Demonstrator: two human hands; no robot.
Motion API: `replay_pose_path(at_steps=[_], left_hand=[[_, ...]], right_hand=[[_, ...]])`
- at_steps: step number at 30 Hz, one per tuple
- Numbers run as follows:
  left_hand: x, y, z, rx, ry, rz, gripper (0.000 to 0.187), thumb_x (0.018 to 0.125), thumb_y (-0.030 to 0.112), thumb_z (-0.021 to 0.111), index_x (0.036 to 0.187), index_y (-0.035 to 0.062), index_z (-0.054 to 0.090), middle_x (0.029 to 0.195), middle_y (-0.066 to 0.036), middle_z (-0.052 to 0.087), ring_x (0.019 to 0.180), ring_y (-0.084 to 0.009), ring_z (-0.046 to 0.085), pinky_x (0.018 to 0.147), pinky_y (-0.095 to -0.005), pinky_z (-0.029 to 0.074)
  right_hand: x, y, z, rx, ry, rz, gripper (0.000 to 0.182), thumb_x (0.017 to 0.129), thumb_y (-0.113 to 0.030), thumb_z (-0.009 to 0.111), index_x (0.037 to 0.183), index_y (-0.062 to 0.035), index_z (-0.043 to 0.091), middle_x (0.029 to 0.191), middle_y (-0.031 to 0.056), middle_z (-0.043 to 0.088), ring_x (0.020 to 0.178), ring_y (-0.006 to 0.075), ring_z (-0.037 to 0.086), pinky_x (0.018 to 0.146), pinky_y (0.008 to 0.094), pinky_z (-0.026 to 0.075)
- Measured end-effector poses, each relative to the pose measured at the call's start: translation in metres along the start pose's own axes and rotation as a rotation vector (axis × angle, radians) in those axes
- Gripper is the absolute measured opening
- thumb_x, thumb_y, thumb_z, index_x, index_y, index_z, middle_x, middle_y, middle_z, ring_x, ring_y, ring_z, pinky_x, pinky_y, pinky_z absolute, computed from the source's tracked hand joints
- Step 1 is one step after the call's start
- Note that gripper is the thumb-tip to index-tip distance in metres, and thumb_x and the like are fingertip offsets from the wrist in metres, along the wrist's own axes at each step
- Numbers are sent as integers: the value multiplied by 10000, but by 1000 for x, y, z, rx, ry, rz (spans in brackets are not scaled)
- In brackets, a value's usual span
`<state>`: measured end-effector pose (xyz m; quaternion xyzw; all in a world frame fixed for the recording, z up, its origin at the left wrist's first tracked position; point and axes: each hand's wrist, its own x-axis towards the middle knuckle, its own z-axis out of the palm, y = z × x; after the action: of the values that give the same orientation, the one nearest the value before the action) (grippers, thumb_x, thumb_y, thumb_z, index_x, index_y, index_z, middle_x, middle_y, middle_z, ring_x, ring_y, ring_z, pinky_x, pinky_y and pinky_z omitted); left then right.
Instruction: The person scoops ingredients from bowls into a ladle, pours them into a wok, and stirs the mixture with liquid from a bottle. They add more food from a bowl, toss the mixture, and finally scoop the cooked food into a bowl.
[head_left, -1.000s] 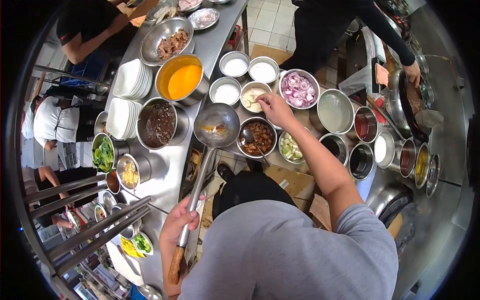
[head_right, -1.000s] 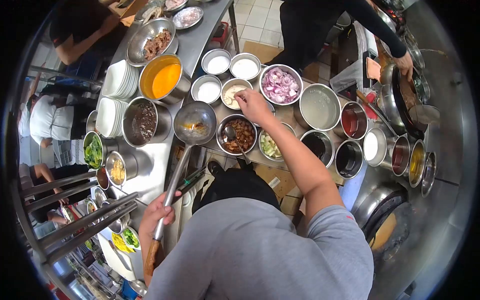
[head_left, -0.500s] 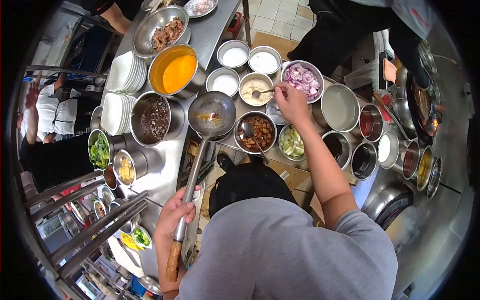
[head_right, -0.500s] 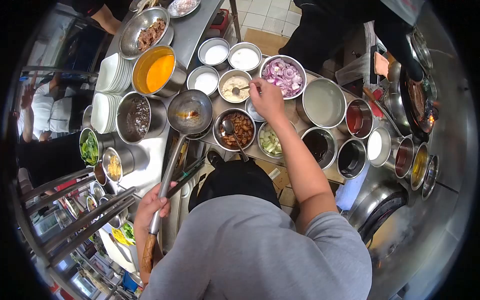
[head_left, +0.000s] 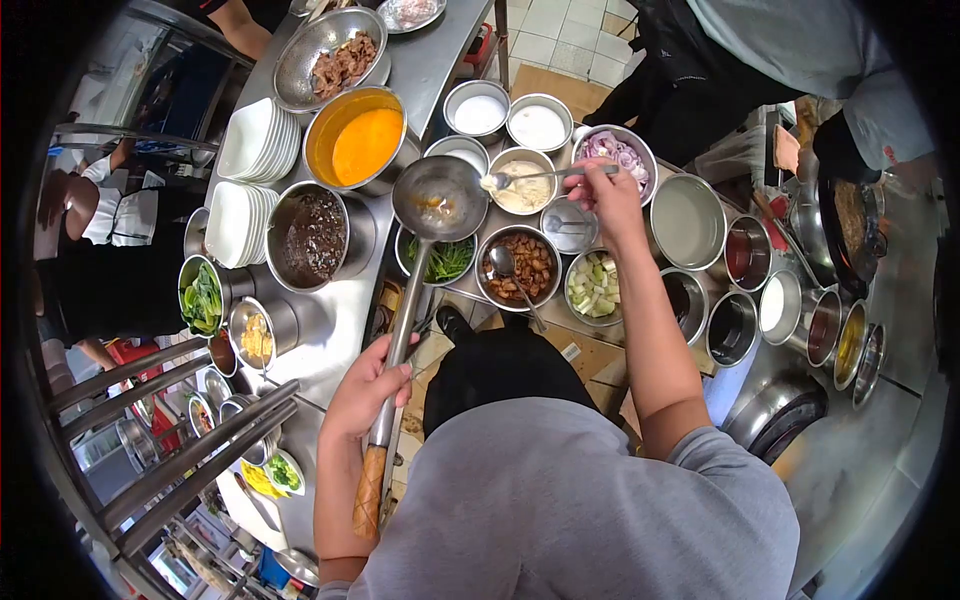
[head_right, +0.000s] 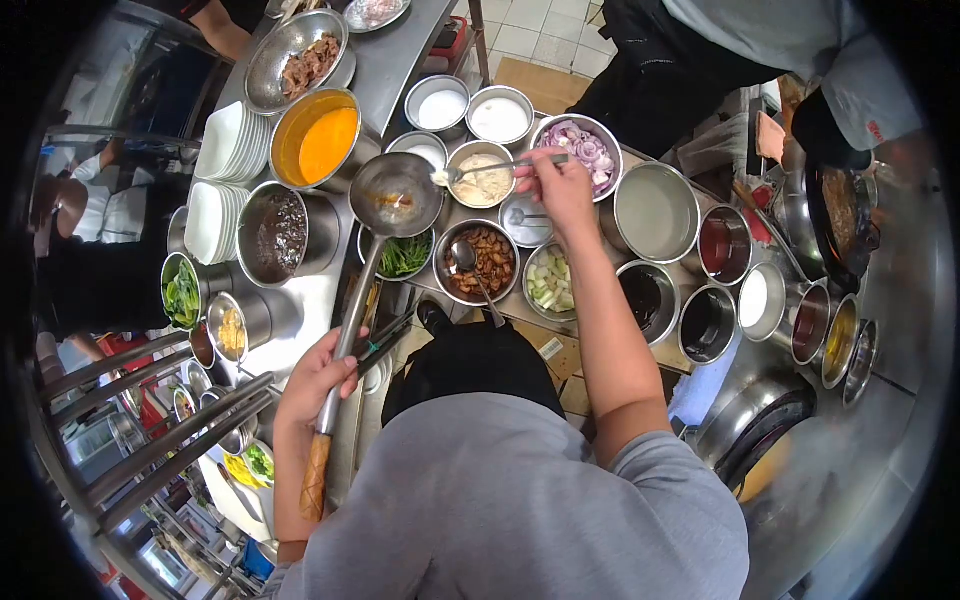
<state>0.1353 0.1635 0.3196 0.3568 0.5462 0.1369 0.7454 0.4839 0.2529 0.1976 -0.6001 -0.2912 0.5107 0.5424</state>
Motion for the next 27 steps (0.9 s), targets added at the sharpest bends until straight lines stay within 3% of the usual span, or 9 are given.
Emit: replay_pose_path(at_steps=[4,6,11,16,18,20,23,24,27], left_hand=[[12,14,8,-132,-93,19,383,852,75,486,1227,2,453,620,26,450,507,-51,422,487,-179,336],[9,21,9,-208,-144,19,390,855,80,486,1233,-4,448,610,26,452,498,-52,421,482,-181,338],[-6,27,7,-377,-249,5,410,859,89,490,1251,-17,434,590,28,457,479,-53,418,468,-181,343],[-14,25,9,-207,-113,23,408,856,64,489,1252,-15,433,594,33,446,491,-47,419,477,-166,339],[-15,26,9,-171,-89,20,405,852,61,489,1246,-15,434,610,28,452,498,-49,424,483,-169,340],[-11,24,8,-136,-76,17,403,848,57,489,1241,-16,435,626,23,457,505,-50,428,488,-173,342],[1,17,3,-52,-77,30,388,841,67,495,1217,-11,439,671,5,473,513,-55,437,500,-185,349],[7,16,4,3,-54,32,383,838,72,501,1209,-7,440,668,6,468,516,-57,439,502,-189,349],[23,20,10,28,-33,39,370,837,79,505,1194,5,445,644,15,450,521,-58,443,503,-193,346]], right_hand=[[25,0,-10,-139,144,-214,207,897,-159,472,928,2,599,754,74,657,614,122,608,576,246,478],[40,1,-9,-463,295,-391,226,875,-174,495,915,3,629,761,96,677,679,170,648,634,276,492],[67,13,13,-719,267,-434,246,845,-229,506,918,-54,663,773,103,677,742,262,653,706,352,497],[76,26,25,-707,220,-366,244,845,-224,508,912,-46,662,772,98,679,748,255,655,714,343,493],[78,27,23,-628,231,-298,237,844,-209,513,907,-30,656,773,94,682,763,246,658,728,336,489],[82,29,14,-603,266,-370,232,861,-182,504,915,-7,646,759,87,682,661,201,647,635,310,495],[73,13,5,-52,238,-65,223,896,-156,468,951,8,608,766,81,650,481,78,505,424,203,395],[66,6,2,-55,236,-69,223,896,-156,468,951,8,608,766,81,650,481,78,505,424,203,395],[48,-13,-9,412,99,80,180,900,-128,471,928,6,588,774,99,639,488,72,491,405,180,383]])
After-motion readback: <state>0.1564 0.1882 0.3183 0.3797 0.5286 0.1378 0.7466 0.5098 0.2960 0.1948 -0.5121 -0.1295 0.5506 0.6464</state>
